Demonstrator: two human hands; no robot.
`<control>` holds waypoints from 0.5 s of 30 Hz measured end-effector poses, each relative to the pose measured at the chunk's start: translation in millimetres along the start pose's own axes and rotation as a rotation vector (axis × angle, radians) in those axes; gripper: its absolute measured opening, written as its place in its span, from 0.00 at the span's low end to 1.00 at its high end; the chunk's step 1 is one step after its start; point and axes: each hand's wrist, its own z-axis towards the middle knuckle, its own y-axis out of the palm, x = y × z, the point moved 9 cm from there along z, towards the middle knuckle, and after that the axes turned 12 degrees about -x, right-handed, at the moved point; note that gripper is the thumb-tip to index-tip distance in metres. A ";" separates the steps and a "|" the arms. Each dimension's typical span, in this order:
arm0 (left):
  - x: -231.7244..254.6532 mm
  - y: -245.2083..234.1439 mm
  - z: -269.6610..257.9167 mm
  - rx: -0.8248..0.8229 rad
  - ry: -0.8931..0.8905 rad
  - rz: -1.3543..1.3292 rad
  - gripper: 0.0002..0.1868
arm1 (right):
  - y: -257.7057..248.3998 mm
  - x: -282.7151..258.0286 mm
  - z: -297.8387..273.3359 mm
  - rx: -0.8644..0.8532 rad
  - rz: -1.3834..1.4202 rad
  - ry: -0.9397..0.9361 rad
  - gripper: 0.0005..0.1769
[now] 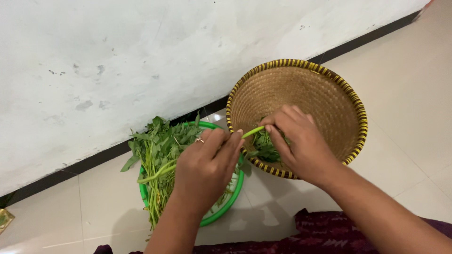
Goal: The person picks leafy green vegetables from a green plastic bowl, removes the leaves from the stems by hand, and places the leaves into a woven basket. The stems are discarded back into the bowl.
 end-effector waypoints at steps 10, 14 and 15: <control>14.1 3.8 5.4 0.063 0.008 -0.091 0.09 | 25.3 62.8 -13.7 0.179 0.715 0.425 0.10; 5.6 -2.6 -0.8 0.090 -0.070 -0.141 0.10 | 1.2 116.8 -26.2 0.264 0.701 0.755 0.13; 0.5 -4.1 -1.2 0.096 -0.109 -0.154 0.09 | -8.9 114.5 -21.6 0.220 0.588 0.647 0.12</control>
